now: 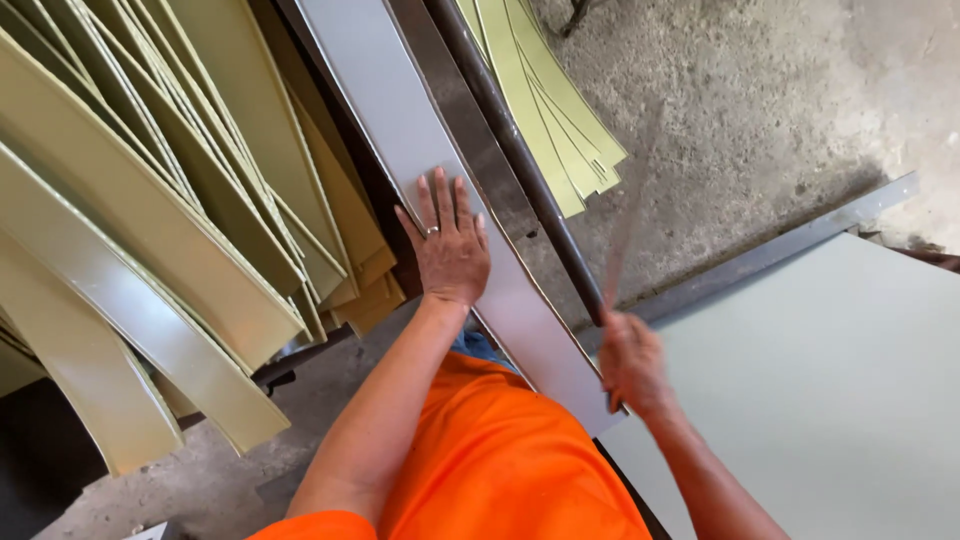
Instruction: Using a hand-held scraper to clean the surface or deburr the edges of thin metal strips in a workshop.
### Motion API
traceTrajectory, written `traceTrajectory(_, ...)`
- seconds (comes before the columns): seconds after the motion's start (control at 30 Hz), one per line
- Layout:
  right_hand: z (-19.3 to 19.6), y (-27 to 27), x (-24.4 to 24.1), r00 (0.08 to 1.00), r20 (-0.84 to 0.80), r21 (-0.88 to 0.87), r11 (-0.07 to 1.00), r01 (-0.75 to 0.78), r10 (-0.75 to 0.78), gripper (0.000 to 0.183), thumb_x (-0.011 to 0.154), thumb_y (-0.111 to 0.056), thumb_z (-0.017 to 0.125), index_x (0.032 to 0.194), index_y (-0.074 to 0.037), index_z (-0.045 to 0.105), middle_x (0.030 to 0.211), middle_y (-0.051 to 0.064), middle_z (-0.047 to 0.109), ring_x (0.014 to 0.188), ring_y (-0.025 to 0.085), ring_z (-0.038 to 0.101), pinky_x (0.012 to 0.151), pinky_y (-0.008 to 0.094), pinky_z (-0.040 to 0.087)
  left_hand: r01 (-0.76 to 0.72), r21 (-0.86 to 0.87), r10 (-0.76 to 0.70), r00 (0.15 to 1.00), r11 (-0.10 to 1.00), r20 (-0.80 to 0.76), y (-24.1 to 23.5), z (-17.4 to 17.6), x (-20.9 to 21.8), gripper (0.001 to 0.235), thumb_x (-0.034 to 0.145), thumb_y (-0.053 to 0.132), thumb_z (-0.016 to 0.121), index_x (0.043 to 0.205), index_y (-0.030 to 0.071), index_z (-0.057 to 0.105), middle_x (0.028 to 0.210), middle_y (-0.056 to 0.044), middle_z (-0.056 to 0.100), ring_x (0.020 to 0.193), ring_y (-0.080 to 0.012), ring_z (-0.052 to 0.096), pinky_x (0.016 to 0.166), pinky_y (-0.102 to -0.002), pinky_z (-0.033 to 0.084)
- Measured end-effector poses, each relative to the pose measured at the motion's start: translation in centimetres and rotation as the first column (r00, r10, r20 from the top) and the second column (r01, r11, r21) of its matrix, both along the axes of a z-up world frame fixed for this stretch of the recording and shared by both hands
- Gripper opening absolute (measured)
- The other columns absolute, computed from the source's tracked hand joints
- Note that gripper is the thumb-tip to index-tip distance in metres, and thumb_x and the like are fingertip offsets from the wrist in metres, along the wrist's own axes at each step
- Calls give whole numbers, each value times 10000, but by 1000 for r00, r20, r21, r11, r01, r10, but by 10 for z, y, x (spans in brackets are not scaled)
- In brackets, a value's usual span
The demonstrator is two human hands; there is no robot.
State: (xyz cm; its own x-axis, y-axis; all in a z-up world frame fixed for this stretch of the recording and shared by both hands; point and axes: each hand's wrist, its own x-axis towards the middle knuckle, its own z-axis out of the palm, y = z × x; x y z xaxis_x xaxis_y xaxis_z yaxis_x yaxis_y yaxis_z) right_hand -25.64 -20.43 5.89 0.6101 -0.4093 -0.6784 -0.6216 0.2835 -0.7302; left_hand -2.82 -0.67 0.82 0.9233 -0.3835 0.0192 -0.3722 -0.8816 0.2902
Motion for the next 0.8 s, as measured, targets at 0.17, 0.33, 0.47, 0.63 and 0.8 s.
traceTrajectory(0.17,48,5,41,835,-386,28,910,-413,391,344,992,-458,594,1073,-127,641,522,24,468,377,138,437,341,331,350,11,29,-13,998,1000,53,-2,-12,1,640,1066,334,494,1618,59,322,1714,-164,152,1590,-395,97,1222,-727,81)
traceTrajectory(0.33,9,-4,35,993,117,53,998,25,-31,481,1071,-487,583,891,-46,519,557,0,438,387,118,421,338,307,351,-3,-22,3,1000,1000,15,-2,-5,-1,644,1053,323,498,1612,49,335,1710,-180,186,1584,-399,123,1215,-731,85)
traceTrajectory(0.47,45,19,68,847,-296,-69,875,-480,441,395,955,-460,621,869,-75,636,545,17,519,423,116,485,379,309,406,-3,77,-2,998,997,62,2,-14,4,643,1042,306,501,1619,70,347,1712,-155,196,1585,-383,136,1212,-719,92)
traceTrajectory(0.63,49,10,80,986,91,-75,988,-134,140,566,1062,-502,580,796,-11,488,548,28,469,403,137,444,380,320,362,-15,-27,15,1000,1000,0,-1,0,4,628,1063,327,495,1605,51,337,1716,-157,175,1594,-371,132,1224,-723,97)
traceTrajectory(0.8,45,37,85,861,-360,-29,919,-394,358,389,944,-463,607,824,-92,615,519,33,510,385,157,473,367,337,389,-11,-44,16,995,999,100,-1,-25,1,625,1063,335,468,1626,85,368,1719,-133,181,1593,-343,123,1215,-723,70)
